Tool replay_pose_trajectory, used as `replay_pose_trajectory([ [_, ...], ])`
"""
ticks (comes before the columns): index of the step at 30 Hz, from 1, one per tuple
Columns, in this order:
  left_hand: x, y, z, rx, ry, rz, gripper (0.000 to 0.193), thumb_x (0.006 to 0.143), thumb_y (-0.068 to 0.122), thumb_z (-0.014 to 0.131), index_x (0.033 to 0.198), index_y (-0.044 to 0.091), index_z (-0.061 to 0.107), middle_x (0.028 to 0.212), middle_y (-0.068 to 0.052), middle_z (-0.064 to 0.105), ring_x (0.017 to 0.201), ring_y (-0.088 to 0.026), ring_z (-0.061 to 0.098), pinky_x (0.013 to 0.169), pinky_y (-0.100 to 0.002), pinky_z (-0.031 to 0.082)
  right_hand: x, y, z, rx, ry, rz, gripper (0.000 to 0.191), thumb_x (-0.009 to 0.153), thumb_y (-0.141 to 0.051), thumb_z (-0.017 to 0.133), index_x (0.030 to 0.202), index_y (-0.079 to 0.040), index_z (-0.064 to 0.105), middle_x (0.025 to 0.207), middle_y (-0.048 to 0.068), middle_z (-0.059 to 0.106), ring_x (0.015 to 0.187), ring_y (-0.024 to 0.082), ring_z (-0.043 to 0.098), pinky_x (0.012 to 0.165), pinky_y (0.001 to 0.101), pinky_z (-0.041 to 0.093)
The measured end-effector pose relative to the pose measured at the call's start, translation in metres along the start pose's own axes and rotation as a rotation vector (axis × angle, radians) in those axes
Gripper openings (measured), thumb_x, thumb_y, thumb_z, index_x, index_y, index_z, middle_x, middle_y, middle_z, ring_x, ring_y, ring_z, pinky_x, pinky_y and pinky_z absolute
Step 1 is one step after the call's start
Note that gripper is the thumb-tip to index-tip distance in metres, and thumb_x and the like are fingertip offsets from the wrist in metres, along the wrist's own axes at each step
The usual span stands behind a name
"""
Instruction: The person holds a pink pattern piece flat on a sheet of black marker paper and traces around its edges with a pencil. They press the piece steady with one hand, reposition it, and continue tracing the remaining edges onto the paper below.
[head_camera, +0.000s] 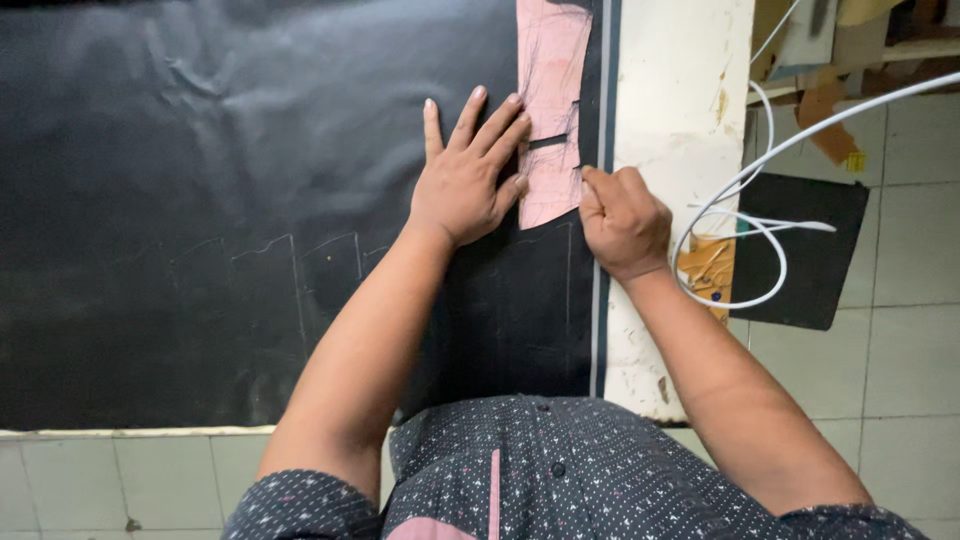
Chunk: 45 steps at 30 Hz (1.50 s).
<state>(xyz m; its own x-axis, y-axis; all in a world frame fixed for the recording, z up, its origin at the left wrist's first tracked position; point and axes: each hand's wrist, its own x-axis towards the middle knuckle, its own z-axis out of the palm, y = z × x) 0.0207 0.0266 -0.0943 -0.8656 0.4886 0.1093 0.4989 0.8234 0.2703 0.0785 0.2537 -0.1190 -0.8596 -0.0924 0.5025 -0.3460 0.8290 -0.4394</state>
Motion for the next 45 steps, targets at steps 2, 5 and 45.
replay_pose_trajectory([
  [2,0.010,0.002,0.003,0.009,0.006,0.007,0.069,0.096,0.046,0.063,0.157,0.019,0.044,0.166,-0.001,0.034,0.156,-0.033,0.021,0.119,-0.075,0.004,0.004,0.010,-0.002,0.036,-0.002,0.003,0.023,0.090,-0.005,0.071,0.112,-0.012,0.075,0.088,0.010,0.060,0.074,0.033,0.067,0.065,0.0424,0.055],
  [5,0.011,0.011,0.013,0.006,-0.009,-0.002,0.068,0.097,0.045,0.063,0.157,0.019,0.045,0.167,-0.002,0.034,0.156,-0.033,0.021,0.119,-0.074,0.004,-0.006,0.021,-0.005,0.055,-0.018,0.019,0.025,0.090,-0.004,0.071,0.113,-0.013,0.076,0.088,0.010,0.060,0.074,0.033,0.066,0.066,0.0427,0.054],
  [45,-0.004,-0.017,0.043,-0.037,0.070,-0.008,0.059,0.098,0.039,0.061,0.152,0.018,0.050,0.162,0.000,0.042,0.154,-0.028,0.027,0.121,-0.071,0.004,0.002,0.031,-0.001,0.175,-0.422,0.191,0.032,0.093,-0.021,0.072,0.125,-0.018,0.076,0.101,0.009,0.060,0.083,0.024,0.063,0.075,0.0361,0.052],
])
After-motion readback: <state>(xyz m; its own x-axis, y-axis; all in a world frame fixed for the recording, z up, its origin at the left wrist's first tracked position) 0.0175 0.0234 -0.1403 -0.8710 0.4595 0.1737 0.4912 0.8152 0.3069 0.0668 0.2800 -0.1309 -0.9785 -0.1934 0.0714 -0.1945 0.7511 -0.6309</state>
